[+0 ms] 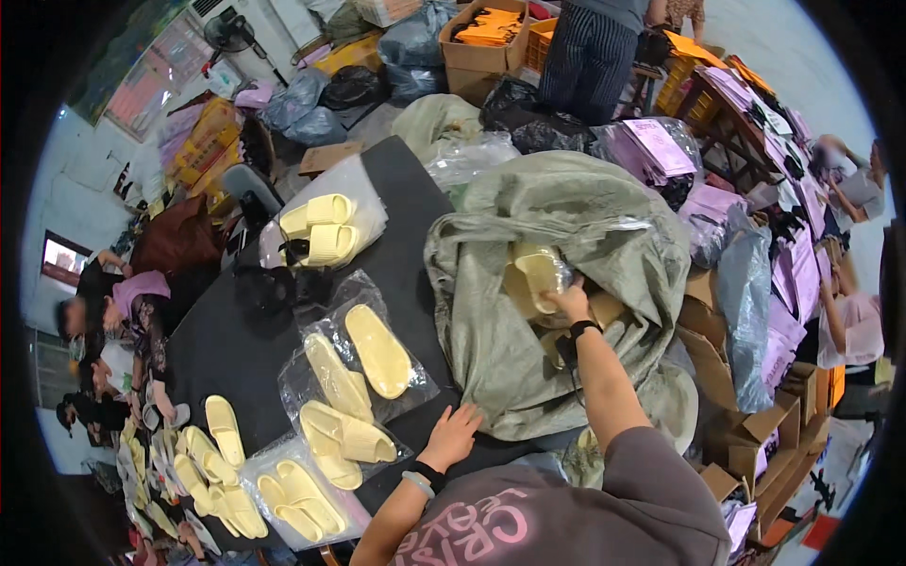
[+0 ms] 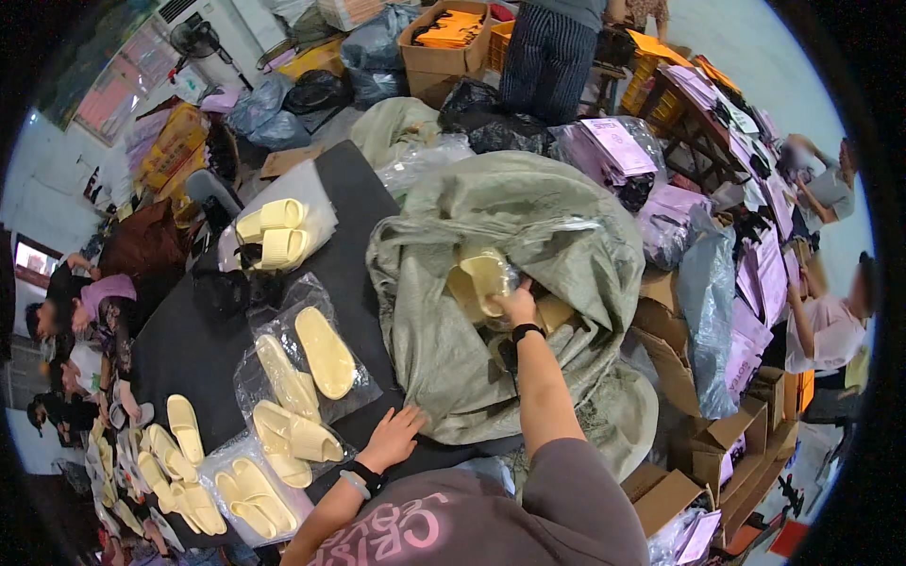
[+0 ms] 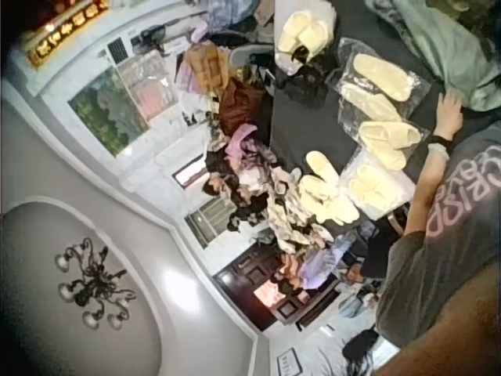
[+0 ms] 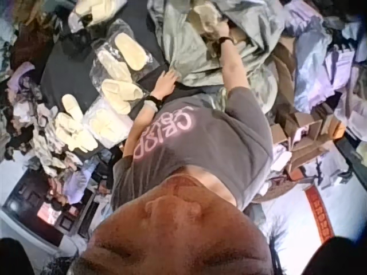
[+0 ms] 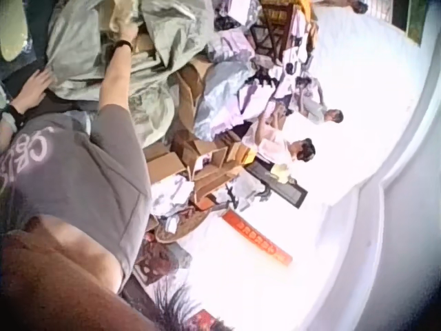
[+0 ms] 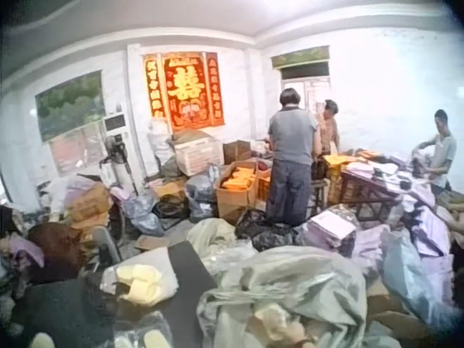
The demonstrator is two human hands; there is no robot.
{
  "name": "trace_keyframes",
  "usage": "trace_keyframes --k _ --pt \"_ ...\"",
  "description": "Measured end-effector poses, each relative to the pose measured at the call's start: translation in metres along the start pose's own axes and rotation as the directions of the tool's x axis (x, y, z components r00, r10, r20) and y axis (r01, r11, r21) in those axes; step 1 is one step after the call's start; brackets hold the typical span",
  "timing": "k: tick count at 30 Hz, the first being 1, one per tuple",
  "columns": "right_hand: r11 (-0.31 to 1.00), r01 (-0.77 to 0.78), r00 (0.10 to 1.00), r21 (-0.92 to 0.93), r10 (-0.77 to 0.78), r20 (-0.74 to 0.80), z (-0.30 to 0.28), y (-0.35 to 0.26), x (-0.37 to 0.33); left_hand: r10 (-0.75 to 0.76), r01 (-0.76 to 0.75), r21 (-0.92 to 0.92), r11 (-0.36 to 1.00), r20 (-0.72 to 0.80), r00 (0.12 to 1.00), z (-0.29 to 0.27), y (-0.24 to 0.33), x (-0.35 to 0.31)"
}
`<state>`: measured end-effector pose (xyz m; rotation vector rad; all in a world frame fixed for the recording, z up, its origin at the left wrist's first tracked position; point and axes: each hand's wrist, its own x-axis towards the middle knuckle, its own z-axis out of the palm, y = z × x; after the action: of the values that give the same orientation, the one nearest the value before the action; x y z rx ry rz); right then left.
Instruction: The person places pairs of slippers into clear plastic bags on a table, then sets the sealed bags aside. They handle yellow, black, gray, and pink slippers, retrieving them from a large sack and arranging them on the table. Other workers are visible in the background performing similar tasks.
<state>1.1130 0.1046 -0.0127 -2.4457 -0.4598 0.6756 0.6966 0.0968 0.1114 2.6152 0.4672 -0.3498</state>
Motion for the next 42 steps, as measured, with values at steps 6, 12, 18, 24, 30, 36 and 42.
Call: trace_keyframes --k 6,12,18,24,30,36,42 --pt "0.943 0.107 0.994 0.314 -0.110 -0.010 -0.032 0.016 -0.032 -0.034 0.035 -0.002 0.999 0.056 0.998 0.005 -0.011 0.010" --pt "0.697 0.132 0.980 0.704 -0.197 0.012 -0.136 0.007 -0.146 -0.060 0.060 0.008 0.998 0.077 0.995 0.023 -0.016 0.003" --pt "0.556 -0.011 0.910 0.831 -0.339 0.239 -0.176 -0.046 -0.259 -0.026 0.029 0.109 0.994 -0.027 0.999 0.041 -0.017 -0.005" --pt "0.342 -0.464 0.615 0.817 -0.540 0.575 -0.063 -0.137 -0.329 0.032 -0.050 -0.240 0.970 -0.077 0.996 0.083 -0.037 -0.006" --pt "0.827 -0.047 0.450 0.560 -0.483 0.751 0.011 -0.185 -0.327 -0.121 0.107 0.076 0.991 0.203 0.972 0.047 -0.010 -0.016" --pt "0.802 0.403 0.782 0.441 -0.552 0.290 -0.026 -0.110 -0.212 -0.107 0.098 0.074 0.992 0.137 0.985 0.045 -0.010 -0.019" --pt "0.724 0.477 0.837 -0.498 -0.548 0.006 -0.069 0.004 -0.064 -0.089 0.085 0.033 0.996 0.147 0.985 0.039 -0.006 -0.016"
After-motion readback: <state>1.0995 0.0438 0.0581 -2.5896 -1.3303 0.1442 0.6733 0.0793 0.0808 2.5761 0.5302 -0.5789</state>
